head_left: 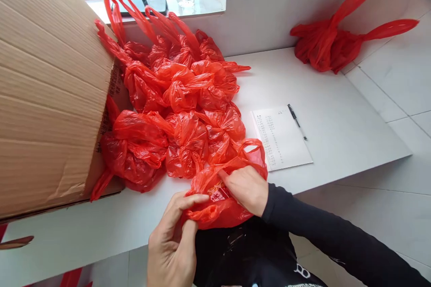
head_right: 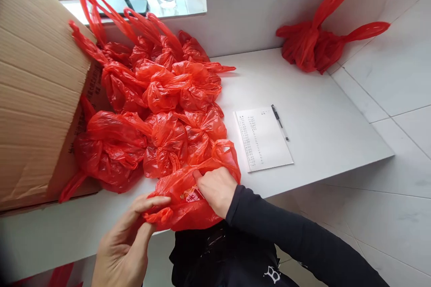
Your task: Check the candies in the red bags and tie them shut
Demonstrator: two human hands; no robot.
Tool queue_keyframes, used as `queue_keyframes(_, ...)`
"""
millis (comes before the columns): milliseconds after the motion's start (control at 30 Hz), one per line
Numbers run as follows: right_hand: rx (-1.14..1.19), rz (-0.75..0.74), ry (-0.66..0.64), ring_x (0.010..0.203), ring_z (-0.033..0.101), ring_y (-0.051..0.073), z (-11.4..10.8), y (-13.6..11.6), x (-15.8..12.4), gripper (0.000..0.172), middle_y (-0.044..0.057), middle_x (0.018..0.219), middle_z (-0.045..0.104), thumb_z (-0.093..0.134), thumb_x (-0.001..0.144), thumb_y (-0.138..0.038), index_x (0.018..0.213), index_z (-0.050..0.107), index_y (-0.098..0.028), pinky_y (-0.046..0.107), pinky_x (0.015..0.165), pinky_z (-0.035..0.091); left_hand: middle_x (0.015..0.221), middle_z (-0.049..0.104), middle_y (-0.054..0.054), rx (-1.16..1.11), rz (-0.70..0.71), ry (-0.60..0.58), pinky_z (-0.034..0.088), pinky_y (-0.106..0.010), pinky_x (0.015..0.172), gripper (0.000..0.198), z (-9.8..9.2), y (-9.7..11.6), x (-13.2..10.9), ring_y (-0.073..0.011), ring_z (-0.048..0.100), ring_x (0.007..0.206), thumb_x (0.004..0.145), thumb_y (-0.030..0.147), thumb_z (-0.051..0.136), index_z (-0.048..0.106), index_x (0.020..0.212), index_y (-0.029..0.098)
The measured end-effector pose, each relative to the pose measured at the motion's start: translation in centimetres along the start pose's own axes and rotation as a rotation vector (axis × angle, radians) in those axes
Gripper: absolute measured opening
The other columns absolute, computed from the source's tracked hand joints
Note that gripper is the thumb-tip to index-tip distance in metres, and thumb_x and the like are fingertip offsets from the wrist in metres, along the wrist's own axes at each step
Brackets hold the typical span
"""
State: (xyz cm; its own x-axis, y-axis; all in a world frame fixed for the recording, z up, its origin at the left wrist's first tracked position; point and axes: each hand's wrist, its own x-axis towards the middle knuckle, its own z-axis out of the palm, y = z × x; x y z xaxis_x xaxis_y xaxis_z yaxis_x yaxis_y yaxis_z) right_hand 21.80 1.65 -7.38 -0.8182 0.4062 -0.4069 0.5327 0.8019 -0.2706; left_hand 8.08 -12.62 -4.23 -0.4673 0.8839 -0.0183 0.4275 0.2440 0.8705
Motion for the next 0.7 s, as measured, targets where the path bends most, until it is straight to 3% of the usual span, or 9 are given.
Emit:
queue_keyframes(100, -0.004, 0.004, 0.009, 0.074, 0.071, 0.027, -0.2, 0.0, 0.2, 0.032, 0.011, 0.084, 0.074, 0.057, 0.085, -0.01, 0.117, 0.059, -0.009, 0.033, 0.051, 0.035, 0.099, 0.067, 0.003, 0.017, 0.045, -0.035, 0.052, -0.017, 0.076, 0.02, 0.0, 0.2, -0.1, -0.0119, 0.066, 0.092, 0.09, 0.02, 0.052, 0.069, 0.091, 0.03)
queue_keyframes(200, 0.002, -0.009, 0.022, 0.075, 0.07, 0.025, -0.3, 0.1, 0.0, 0.023, 0.011, 0.086, 0.074, 0.06, 0.084, -0.011, 0.107, 0.061, -0.011, 0.032, 0.053, 0.036, 0.096, 0.062, 0.001, -0.039, -0.005, 0.022, 0.049, -0.02, 0.068, 0.009, 0.4, 1.0, -0.3, -0.0134, 0.063, 0.083, 0.088, 0.029, 0.06, 0.059, 0.08, 0.025)
queue_keyframes(333, 0.016, -0.036, 0.038, 0.076, 0.067, 0.024, -0.4, 0.2, -0.5, 0.009, 0.01, 0.084, 0.072, 0.059, 0.085, -0.009, 0.09, 0.064, -0.013, 0.033, 0.059, 0.039, 0.085, 0.058, 0.002, -0.027, -0.104, 0.056, 0.042, -0.021, 0.06, 0.032, 1.0, 1.3, -0.5, -0.0116, 0.057, 0.072, 0.082, 0.038, 0.072, 0.047, 0.07, 0.021)
queue_keyframes(433, 0.028, -0.034, 0.092, 0.087, 0.065, 0.026, -0.2, 0.2, -0.7, 0.009, 0.011, 0.09, 0.07, 0.058, 0.088, -0.01, 0.092, 0.064, -0.014, 0.035, 0.07, 0.042, 0.077, 0.054, 0.004, 0.019, -0.13, 0.087, 0.039, -0.02, 0.056, 0.032, 1.0, 0.8, -0.3, -0.0077, 0.048, 0.06, 0.086, 0.035, 0.068, 0.044, 0.069, 0.021)
queue_keyframes(567, 0.054, -0.024, 0.151, 0.098, 0.06, 0.028, 0.5, 0.1, -0.6, 0.017, 0.013, 0.102, 0.066, 0.057, 0.091, -0.015, 0.108, 0.062, -0.015, 0.036, 0.073, 0.045, 0.086, 0.06, 0.004, 0.045, -0.029, 0.136, 0.05, -0.016, 0.069, 0.007, 1.0, 0.0, -0.4, -0.0089, 0.059, 0.074, 0.086, 0.02, 0.063, 0.058, 0.085, 0.025)
queue_keyframes(700, 0.063, -0.011, 0.198, 0.1, 0.057, 0.03, 1.1, -0.2, -0.5, 0.018, 0.016, 0.107, 0.062, 0.053, 0.092, -0.011, 0.109, 0.061, -0.01, 0.04, 0.08, 0.047, 0.096, 0.068, 0.003, 0.113, 0.124, 0.082, 0.052, -0.018, 0.079, 0.023, 1.0, -0.5, -0.8, -0.0104, 0.066, 0.089, 0.09, 0.009, 0.054, 0.068, 0.094, 0.027)
